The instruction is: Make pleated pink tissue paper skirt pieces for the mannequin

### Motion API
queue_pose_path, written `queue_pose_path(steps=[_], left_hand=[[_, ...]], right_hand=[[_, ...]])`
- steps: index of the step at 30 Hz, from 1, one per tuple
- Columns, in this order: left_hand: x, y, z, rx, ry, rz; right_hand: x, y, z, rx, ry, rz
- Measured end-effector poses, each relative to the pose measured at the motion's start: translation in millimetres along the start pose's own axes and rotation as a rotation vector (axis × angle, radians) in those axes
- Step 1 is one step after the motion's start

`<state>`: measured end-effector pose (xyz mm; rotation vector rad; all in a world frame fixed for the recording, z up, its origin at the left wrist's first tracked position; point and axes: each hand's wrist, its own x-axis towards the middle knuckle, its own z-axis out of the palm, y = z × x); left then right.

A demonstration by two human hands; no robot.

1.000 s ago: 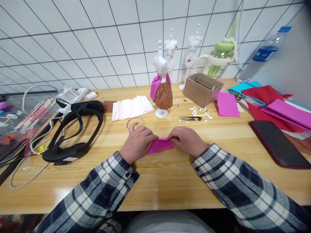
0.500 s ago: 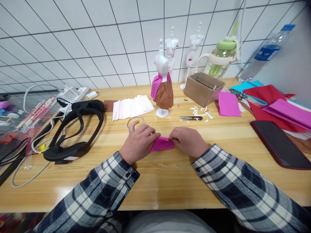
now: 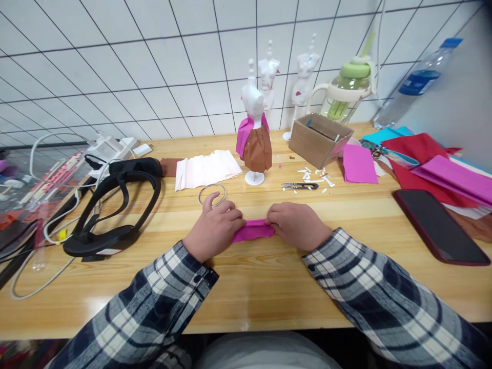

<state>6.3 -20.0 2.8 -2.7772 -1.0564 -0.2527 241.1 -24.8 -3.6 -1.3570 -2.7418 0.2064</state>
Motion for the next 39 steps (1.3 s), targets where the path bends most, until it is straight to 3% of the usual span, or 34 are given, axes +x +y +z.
queue_pose_path(steps=[4, 10, 17, 24, 31, 36, 39], left_hand=[[-3.7, -2.0, -5.1, 0.024, -0.037, 0.046], [-2.6, 13.4, -13.1, 0.096, -0.052, 0.047], [-2.1, 10.2, -10.6, 0.017, -0.056, 0.011], [-1.6, 5.3, -14.4, -0.101, -0.108, -0.013], [-3.3, -18.8, -10.5, -0.323, 0.056, -0.119], [-7.1, -25.5, -5.1, -0.369, 0.283, -0.215], [-6.8, -21.5, -6.7, -0.293, 0.300, -0.254]], right_hand=[[-2.7, -0.1, -6.5, -0.005, -0.047, -0.029], [-3.7, 2.5, -7.5, 0.070, -0.055, -0.036], [3.1, 9.8, 6.7, 0.331, 0.179, 0.198], [6.2, 0.7, 13.2, 0.310, 0.098, 0.094], [5.2, 7.4, 8.7, 0.460, 0.072, 0.210], [5.8, 13.4, 7.8, 0.380, 0.294, 0.266], [6.0, 15.5, 8.6, 0.343, 0.416, 0.205]])
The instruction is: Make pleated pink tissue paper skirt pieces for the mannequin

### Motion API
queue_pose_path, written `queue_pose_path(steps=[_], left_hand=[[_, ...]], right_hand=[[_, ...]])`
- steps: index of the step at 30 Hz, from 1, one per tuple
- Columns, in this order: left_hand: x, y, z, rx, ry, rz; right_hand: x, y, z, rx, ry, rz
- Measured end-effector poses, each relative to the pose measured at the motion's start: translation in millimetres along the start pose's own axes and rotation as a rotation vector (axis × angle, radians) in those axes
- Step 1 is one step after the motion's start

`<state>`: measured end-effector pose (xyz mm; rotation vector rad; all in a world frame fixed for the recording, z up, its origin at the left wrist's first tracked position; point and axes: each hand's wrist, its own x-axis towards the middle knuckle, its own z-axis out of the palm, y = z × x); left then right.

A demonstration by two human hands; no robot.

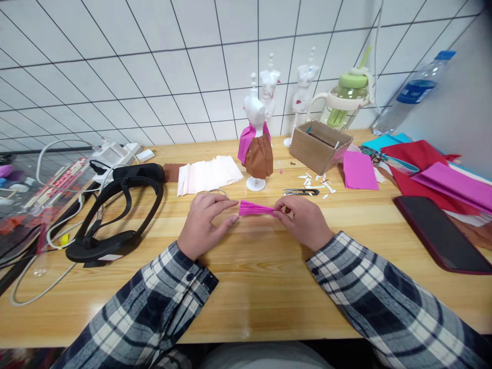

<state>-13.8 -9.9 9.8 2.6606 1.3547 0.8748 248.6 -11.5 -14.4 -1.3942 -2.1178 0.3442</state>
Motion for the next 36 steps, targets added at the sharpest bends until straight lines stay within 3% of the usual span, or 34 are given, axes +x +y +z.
queue_pose_path(steps=[5, 12, 20, 36], left_hand=[[-0.6, 15.3, 6.3, 0.103, -0.171, 0.073], [-1.7, 27.2, 20.9, 0.106, -0.280, 0.092], [2.8, 31.7, 27.3, 0.131, -0.298, 0.061], [0.2, 22.8, 28.9, 0.022, -0.359, -0.075]], right_hand=[[-1.2, -2.5, 2.0, 0.023, -0.056, -0.196], [-1.7, -1.8, 6.3, -0.015, -0.276, -0.105], [-4.2, -13.3, 6.8, -0.128, -0.301, -0.096], [-1.4, -3.2, 9.9, 0.080, -0.311, 0.056]])
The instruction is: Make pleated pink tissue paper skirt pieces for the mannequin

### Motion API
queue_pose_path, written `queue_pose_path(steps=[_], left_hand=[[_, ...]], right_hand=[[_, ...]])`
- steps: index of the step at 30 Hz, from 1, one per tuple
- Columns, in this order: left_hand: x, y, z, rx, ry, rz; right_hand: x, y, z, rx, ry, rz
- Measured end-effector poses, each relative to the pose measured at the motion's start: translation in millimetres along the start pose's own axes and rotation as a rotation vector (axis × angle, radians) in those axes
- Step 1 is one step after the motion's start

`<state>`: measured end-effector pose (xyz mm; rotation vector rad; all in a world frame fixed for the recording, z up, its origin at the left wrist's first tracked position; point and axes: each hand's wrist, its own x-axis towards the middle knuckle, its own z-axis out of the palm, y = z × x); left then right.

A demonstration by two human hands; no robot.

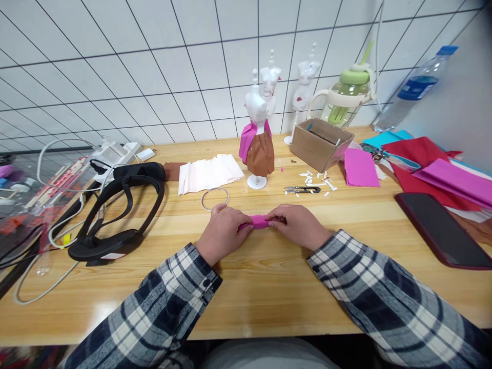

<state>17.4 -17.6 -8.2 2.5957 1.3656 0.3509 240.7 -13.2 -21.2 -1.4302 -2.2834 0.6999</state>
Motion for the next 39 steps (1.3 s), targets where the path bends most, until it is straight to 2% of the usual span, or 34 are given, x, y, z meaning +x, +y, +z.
queue_pose_path(steps=[5, 8, 12, 19, 25, 30, 37, 39], left_hand=[[-0.7, -3.0, -0.1, -0.134, 0.001, -0.112], [-0.3, -3.9, -0.5, -0.142, -0.050, -0.104], [0.7, -1.2, -2.3, -0.097, -0.049, -0.111], [2.6, 0.1, 0.8, -0.142, -0.023, -0.227], [5.3, -2.5, 0.9, -0.212, -0.080, -0.229], [4.8, -2.7, -0.3, -0.137, -0.036, -0.210], [2.3, -2.3, 2.0, -0.097, -0.036, -0.175], [1.1, 2.7, 1.7, -0.022, 0.009, -0.164]], right_hand=[[0.7, 3.1, 0.9, 0.134, -0.025, 0.078], [-0.2, 1.4, 0.0, 0.100, -0.032, 0.055], [-0.1, 0.3, -1.0, 0.101, -0.022, 0.071], [1.2, 1.2, -1.0, 0.115, -0.012, 0.096], [1.1, -2.0, -1.8, 0.063, -0.010, 0.085], [1.8, -0.1, -1.8, 0.040, 0.000, 0.084], [3.8, 0.2, -2.3, 0.071, -0.005, 0.132], [4.4, -0.5, -2.1, 0.053, 0.000, 0.128]])
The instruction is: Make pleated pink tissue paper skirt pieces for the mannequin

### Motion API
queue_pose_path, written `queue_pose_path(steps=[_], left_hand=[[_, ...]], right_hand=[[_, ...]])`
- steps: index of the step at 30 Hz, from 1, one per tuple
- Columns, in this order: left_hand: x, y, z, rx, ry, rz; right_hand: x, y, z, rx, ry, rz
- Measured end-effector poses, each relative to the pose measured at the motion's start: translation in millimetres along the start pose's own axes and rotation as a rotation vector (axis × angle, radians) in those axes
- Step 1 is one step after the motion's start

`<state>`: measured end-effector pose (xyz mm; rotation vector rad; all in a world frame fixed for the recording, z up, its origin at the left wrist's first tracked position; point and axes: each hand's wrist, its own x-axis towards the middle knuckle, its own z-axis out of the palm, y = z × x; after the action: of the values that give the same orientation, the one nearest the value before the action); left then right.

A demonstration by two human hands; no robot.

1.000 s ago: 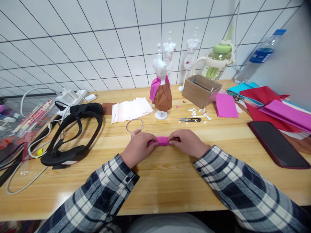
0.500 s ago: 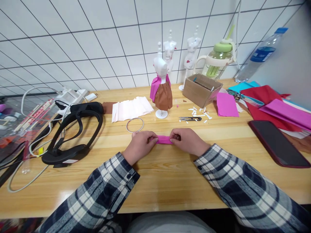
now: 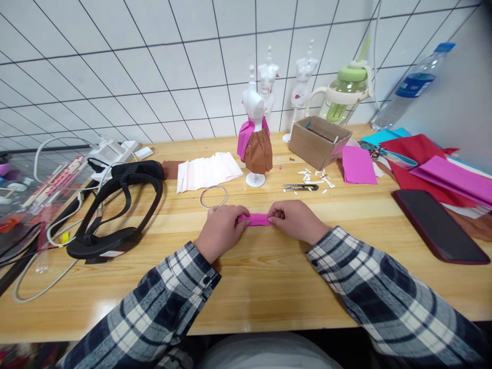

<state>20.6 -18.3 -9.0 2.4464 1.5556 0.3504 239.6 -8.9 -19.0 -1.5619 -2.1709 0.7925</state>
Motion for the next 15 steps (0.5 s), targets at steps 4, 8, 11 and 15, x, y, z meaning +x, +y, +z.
queue_pose_path(steps=[4, 8, 11, 15], left_hand=[[-4.3, 12.6, -0.4, 0.216, 0.146, 0.100], [-5.0, 16.0, 0.0, 0.233, 0.065, 0.230], [-4.3, 11.5, -0.9, 0.185, 0.047, 0.236], [-3.0, 4.3, -3.1, 0.139, 0.025, 0.235]], right_hand=[[0.5, 3.0, 1.8, -0.062, 0.059, -0.044], [0.1, 10.5, 2.0, -0.065, 0.105, -0.209], [-0.9, 12.7, 0.4, -0.056, 0.116, -0.340], [-2.8, 9.7, -1.2, -0.168, 0.032, -0.349]])
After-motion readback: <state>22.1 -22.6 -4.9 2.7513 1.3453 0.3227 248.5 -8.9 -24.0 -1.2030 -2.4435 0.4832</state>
